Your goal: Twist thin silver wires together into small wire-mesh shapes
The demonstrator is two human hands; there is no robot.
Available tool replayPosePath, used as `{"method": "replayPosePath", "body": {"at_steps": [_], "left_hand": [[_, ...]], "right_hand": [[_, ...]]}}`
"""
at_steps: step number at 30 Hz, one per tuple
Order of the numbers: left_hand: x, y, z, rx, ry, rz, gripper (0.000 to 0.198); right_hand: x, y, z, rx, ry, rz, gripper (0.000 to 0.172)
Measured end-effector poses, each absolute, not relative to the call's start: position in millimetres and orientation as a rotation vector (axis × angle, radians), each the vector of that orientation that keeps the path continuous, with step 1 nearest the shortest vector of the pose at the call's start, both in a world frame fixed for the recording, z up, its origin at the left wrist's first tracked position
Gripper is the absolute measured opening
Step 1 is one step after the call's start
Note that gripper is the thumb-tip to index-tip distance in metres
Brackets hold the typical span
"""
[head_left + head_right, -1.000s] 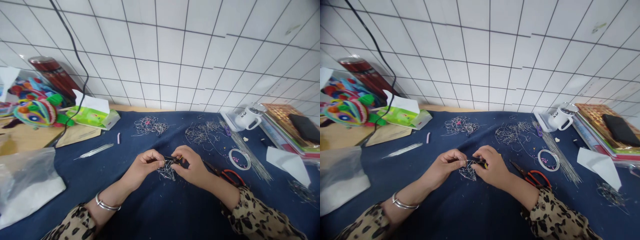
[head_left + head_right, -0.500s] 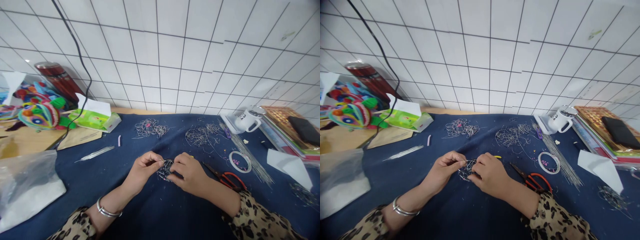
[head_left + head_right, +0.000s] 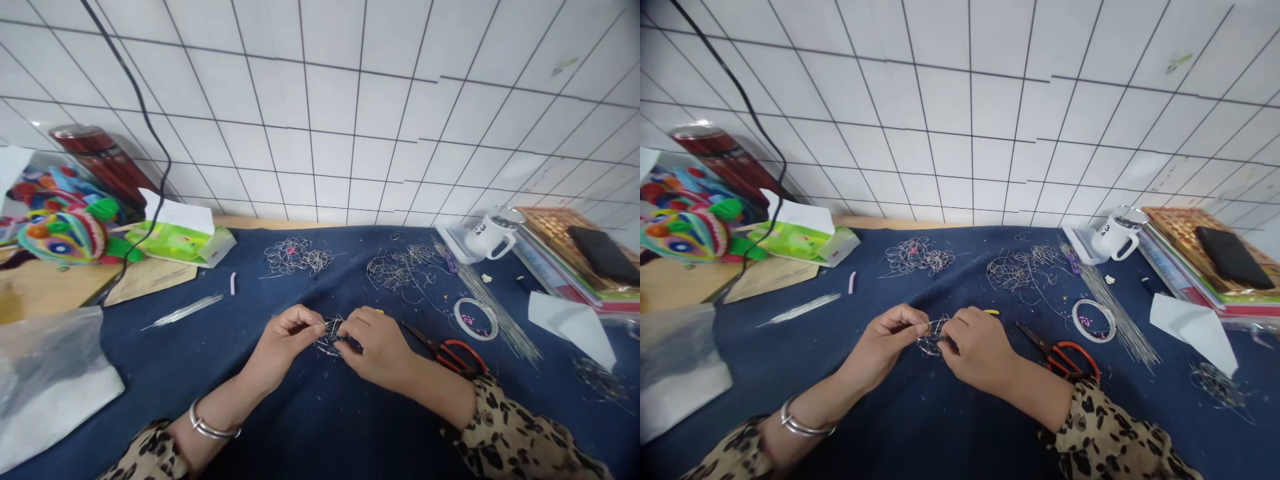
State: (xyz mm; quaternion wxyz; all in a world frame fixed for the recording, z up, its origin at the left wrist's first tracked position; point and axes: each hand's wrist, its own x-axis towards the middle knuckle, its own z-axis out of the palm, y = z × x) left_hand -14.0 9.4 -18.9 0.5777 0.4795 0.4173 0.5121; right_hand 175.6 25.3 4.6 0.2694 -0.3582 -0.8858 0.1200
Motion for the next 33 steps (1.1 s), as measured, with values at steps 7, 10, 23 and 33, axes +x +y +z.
{"method": "replayPosePath", "body": {"at_steps": [7,10,23,33], "left_hand": [[-13.7,8.9,-18.5,1.104,0.953,1.195,0.008],[-13.5,8.9,-18.8,1.091,0.952,1.203,0.008],[-10.1,8.5,-20.7,1.063,1.039,1.187,0.010],[-8.0,9.2,-18.5,0.969,1.006,1.180,0.008]], "right_hand": [[174.8,25.9,4.1,-0.959,-2.349,0.343,0.007],[174.4,26.4,2.8,-0.992,-2.330,0.374,0.006],[172.3,26.7,7.0,-1.215,-2.379,0.566,0.016],[171.1,27.8,10.7,-1.232,-2.458,0.553,0.012]]}}
